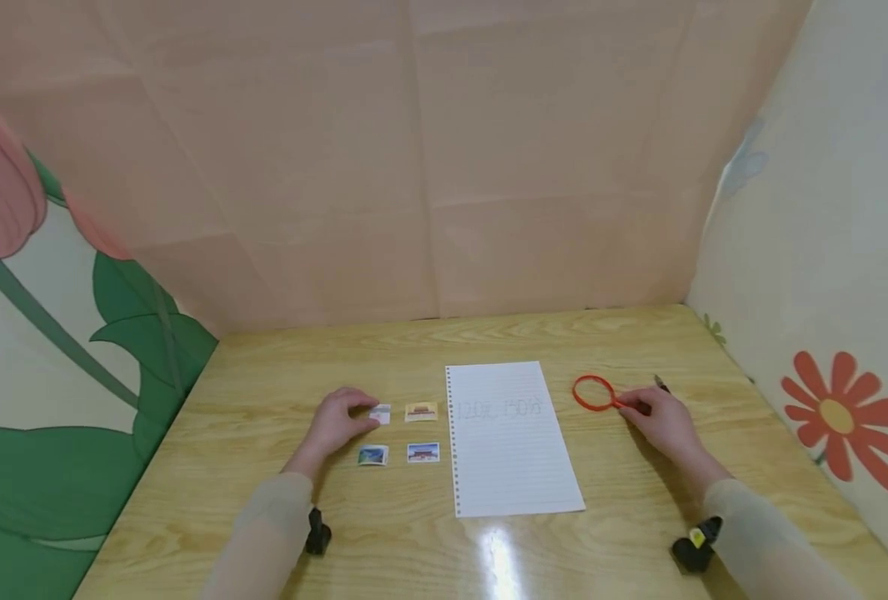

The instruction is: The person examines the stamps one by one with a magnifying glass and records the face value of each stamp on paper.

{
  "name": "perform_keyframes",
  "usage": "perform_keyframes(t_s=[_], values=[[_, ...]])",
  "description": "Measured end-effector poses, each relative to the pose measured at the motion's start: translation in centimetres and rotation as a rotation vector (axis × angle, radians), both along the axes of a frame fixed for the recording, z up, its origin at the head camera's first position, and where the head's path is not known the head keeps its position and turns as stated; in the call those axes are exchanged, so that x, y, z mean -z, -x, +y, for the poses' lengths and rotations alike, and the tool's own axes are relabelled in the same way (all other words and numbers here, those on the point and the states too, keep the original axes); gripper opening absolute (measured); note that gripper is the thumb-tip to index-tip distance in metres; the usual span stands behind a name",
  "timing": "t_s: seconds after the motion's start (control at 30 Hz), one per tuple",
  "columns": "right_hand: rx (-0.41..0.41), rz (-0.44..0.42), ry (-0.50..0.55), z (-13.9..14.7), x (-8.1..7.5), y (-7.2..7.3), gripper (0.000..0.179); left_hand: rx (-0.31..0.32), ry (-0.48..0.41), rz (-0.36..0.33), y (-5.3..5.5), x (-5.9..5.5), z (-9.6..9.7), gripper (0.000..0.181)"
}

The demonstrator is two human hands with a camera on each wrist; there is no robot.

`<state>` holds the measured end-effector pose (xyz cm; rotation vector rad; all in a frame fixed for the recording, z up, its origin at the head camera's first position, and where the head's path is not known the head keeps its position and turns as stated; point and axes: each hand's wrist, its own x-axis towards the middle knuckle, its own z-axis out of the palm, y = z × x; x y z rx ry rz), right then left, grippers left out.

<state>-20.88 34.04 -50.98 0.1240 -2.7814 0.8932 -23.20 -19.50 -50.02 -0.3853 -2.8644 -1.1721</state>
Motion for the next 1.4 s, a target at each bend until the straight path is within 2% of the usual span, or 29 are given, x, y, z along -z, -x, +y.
perform_keyframes(t_s=[0.23,0.4,0.53,0.63,0.83,1.1,1.23,1.4], values=[[0.013,-0.060,0.028,-0.6,-1.0,-0.3,0.015,-0.003,0.002,-0.005,0.1,0.1,0.0,0.031],[-0.066,-0.031,0.075,-2.5,-2.8,-0.4,0.014,-0.002,0.000,-0.009,0.2,0.1,0.0,0.031],[-0.140,0.042,0.088,-4.8,-3.2,0.1,0.012,-0.003,-0.010,-0.013,0.2,0.2,-0.1,0.031],[-0.182,0.075,0.099,-7.1,-2.9,0.5,0.012,-0.007,-0.014,-0.018,0.3,0.2,-0.1,0.032],[-0.238,0.018,0.155,-12.6,-2.1,0.9,0.012,-0.012,-0.006,-0.020,0.3,0.2,-0.1,0.031],[-0.418,0.112,0.197,-20.2,-1.3,1.5,0.014,-0.016,0.007,-0.045,0.2,0.3,-0.1,0.031],[-0.456,0.115,0.185,-23.6,-1.4,1.7,0.012,-0.013,0.001,-0.043,0.4,0.4,-0.2,0.032],[-0.454,0.097,0.180,-26.8,-1.7,2.1,0.010,-0.001,-0.009,-0.007,0.6,0.6,-0.4,0.033]])
